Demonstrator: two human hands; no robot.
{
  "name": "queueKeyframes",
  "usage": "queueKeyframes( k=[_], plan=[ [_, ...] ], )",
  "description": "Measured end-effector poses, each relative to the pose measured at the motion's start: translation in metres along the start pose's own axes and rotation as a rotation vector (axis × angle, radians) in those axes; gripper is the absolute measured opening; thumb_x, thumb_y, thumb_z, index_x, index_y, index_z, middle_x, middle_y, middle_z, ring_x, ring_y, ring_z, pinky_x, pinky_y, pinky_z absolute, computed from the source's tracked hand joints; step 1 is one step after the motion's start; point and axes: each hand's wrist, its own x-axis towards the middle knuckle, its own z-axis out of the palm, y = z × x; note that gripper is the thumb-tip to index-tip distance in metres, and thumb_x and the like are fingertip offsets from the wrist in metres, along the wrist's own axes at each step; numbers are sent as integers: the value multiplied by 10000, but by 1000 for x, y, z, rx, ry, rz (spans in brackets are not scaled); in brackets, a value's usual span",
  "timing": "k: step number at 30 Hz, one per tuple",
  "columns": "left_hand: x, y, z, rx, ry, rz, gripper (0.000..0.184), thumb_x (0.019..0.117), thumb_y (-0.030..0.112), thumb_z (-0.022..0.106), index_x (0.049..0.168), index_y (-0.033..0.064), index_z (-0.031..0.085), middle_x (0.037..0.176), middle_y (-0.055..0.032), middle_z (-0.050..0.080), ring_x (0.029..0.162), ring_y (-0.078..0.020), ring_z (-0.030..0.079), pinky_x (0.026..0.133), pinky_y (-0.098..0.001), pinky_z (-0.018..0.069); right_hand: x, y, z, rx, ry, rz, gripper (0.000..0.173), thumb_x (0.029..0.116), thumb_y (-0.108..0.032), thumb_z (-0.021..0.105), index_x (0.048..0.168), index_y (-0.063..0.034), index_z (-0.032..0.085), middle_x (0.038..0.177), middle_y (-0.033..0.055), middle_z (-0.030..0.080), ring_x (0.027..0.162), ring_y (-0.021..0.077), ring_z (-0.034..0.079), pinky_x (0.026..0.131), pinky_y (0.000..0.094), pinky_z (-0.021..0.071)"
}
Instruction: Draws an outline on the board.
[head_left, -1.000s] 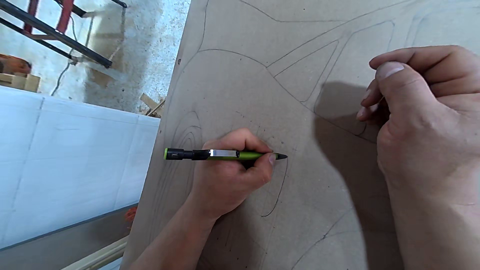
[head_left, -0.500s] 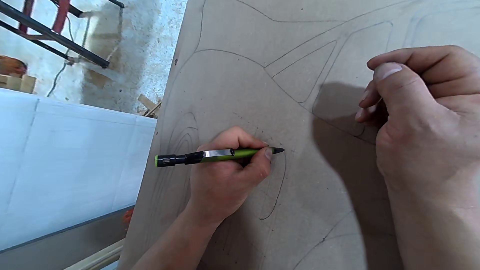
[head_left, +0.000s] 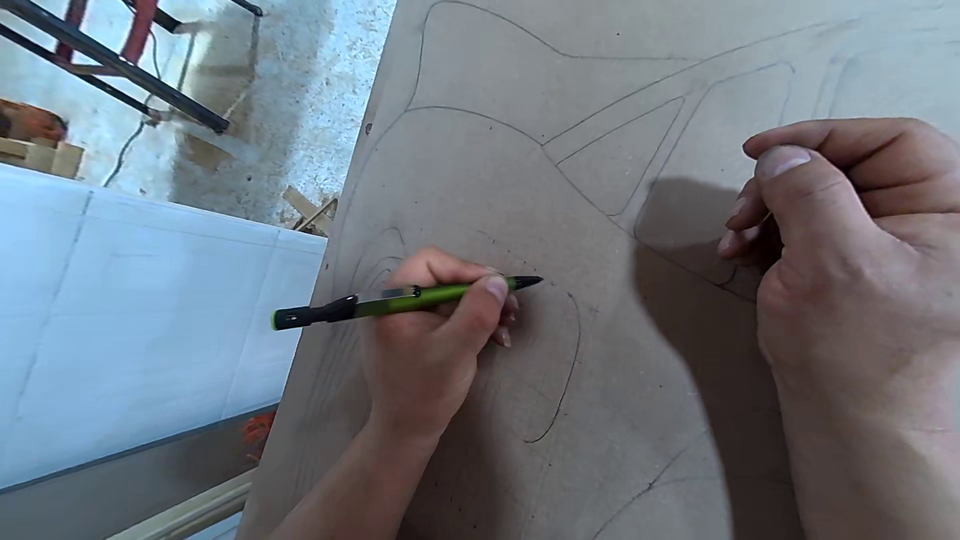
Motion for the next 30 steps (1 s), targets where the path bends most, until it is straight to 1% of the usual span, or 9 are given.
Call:
queueKeyframes(
  k=[2, 4, 8, 11, 13, 17, 20, 26, 30],
  plan=[
    [-4, 1, 0, 37, 82, 9, 41, 968, 64, 663, 982, 77, 627, 841, -53, 720, 630, -148, 694, 538, -268, 615, -1, -1, 0, -2, -3, -10, 146, 1056, -170, 559, 1089, -97, 681, 785, -55, 662, 615, 68, 651, 514, 222, 574],
    [-14, 4, 3, 118, 147, -21, 58, 963, 99, 679, 994, 100, 630, 845, -33, 726, 634, -141, 694, 543, -265, 612, -2, -3, 0, -8, -13, 3, 161, 1059, -179, 558, 1109, -92, 684, 808, -43, 669, 636, 75, 662, 538, 228, 588],
    [-40, 10, 32, 173, 276, -87, 58, 941, 139, 703, 987, 124, 670, 811, -29, 716, 616, -152, 683, 534, -282, 602, -3, -4, -2, 0, -9, 16, 161, 1050, -148, 559, 1113, -73, 688, 812, -36, 671, 650, 71, 664, 562, 225, 594],
    [-37, 11, 43, 252, 339, -94, 33, 924, 139, 692, 953, 144, 676, 789, -8, 724, 602, -132, 685, 509, -260, 590, -4, -8, -1, -3, -28, 35, 173, 1050, -135, 546, 1130, -69, 684, 811, -41, 668, 643, 65, 653, 552, 214, 580],
    [-33, 11, 42, 253, 316, -95, 44, 912, 126, 699, 947, 143, 679, 799, -11, 732, 599, -134, 685, 503, -259, 588, -4, -10, -3, -7, -36, 62, 189, 1058, -146, 533, 1154, -72, 678, 816, -45, 666, 652, 64, 650, 563, 206, 572],
    [-33, 8, 38, 260, 241, -67, 78, 897, 150, 731, 957, 161, 682, 868, 7, 746, 633, -125, 699, 526, -258, 606, -5, -10, -2, 18, -35, 68, 189, 1065, -145, 521, 1145, -63, 672, 813, -50, 656, 662, 64, 655, 582, 213, 586],
    [-32, 8, 38, 271, 221, -41, 75, 900, 166, 736, 957, 163, 688, 868, 22, 745, 637, -103, 695, 529, -233, 599, -4, -9, -2, 29, -32, 68, 185, 1063, -148, 529, 1144, -62, 671, 809, -51, 653, 662, 67, 656, 581, 219, 590],
    [-32, 9, 37, 270, 185, -22, 75, 913, 168, 736, 978, 157, 700, 864, 25, 741, 647, -96, 693, 542, -224, 601, -5, -9, -3, 42, -31, 80, 181, 1065, -155, 534, 1152, -68, 667, 818, -45, 663, 666, 75, 665, 581, 223, 598],
    [-32, 10, 38, 265, 190, -36, 75, 901, 156, 739, 966, 153, 703, 870, 19, 740, 640, -96, 686, 522, -221, 589, -5, -8, -3, 31, -34, 83, 186, 1068, -154, 532, 1160, -67, 669, 823, -47, 658, 668, 67, 660, 585, 214, 592]
  ],
)
